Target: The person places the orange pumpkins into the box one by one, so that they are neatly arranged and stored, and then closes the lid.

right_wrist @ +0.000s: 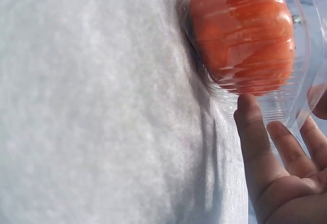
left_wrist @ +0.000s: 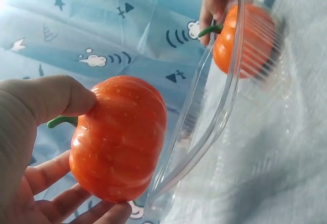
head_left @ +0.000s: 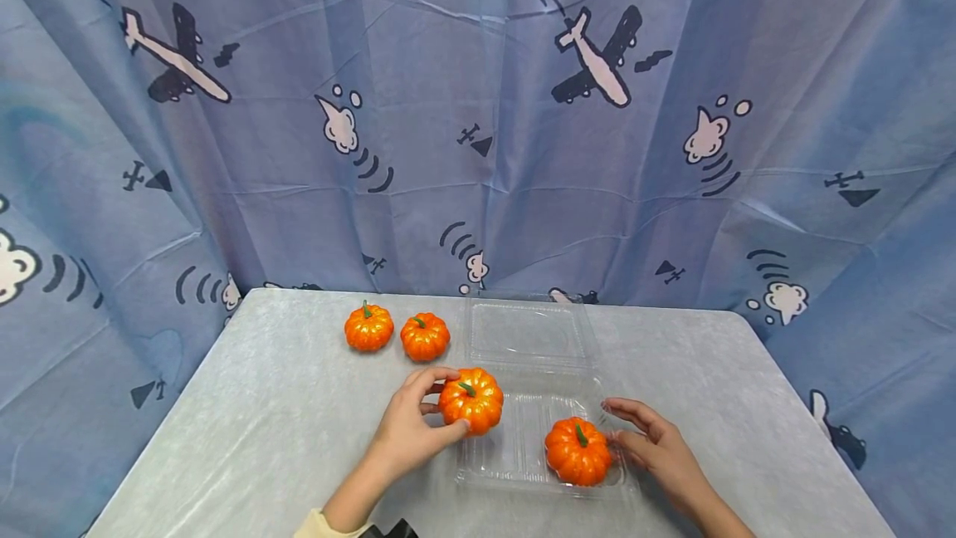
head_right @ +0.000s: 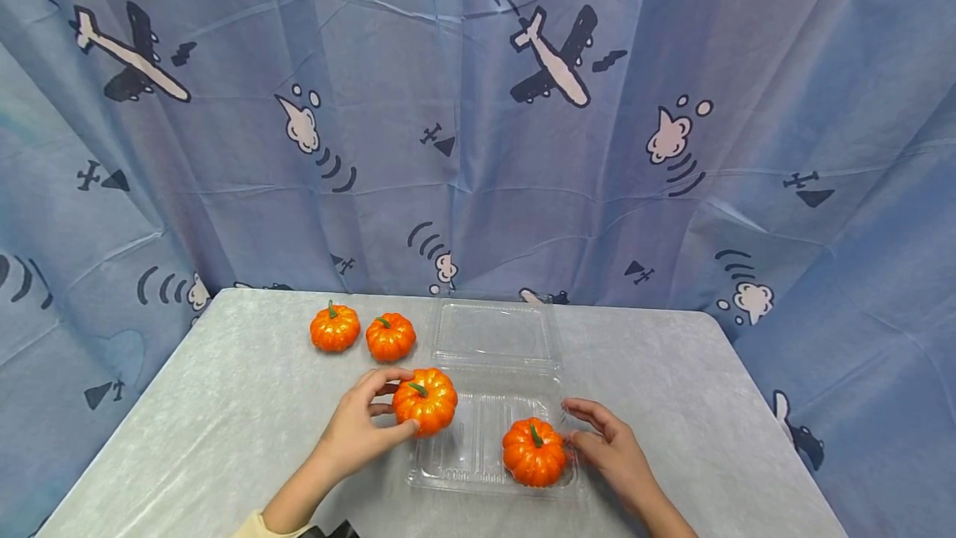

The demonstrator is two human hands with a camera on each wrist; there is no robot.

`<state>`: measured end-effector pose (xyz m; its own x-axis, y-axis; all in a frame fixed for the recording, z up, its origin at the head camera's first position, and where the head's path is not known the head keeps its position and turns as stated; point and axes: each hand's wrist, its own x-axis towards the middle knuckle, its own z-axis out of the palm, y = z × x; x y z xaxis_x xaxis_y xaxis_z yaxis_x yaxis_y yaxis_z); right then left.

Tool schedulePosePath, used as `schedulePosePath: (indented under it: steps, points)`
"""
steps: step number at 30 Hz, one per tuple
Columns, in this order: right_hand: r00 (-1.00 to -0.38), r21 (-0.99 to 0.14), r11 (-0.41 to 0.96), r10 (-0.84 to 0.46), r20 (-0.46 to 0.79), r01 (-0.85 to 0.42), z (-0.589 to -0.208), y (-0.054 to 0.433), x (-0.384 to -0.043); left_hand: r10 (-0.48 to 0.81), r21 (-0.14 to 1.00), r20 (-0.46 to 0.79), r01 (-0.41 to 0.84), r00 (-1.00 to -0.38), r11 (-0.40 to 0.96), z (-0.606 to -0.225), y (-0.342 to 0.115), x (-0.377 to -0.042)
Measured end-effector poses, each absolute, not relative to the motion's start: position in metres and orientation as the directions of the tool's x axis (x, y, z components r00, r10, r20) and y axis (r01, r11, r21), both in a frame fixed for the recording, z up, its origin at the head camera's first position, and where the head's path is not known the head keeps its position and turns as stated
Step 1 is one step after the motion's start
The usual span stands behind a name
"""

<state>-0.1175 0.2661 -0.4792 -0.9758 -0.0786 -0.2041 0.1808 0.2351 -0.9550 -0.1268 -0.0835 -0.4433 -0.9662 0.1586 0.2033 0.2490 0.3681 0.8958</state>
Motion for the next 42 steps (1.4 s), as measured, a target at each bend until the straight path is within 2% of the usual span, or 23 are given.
schedulePosePath:
  steps: [23,42]
  points:
    - [-0.978,-0.957,0.234,-0.078,-0.194,0.172,-0.478,0.265,-0.117,0.352,0.824,0.248,0.387,-0.903,0.414,-0.451,-0.059,-0.125]
    - [-0.977,-0.958,0.228,-0.082,-0.199,0.176,-0.478,0.266,-0.117,0.487,0.691,0.255,0.510,-0.835,0.512,-0.456,-0.048,-0.128]
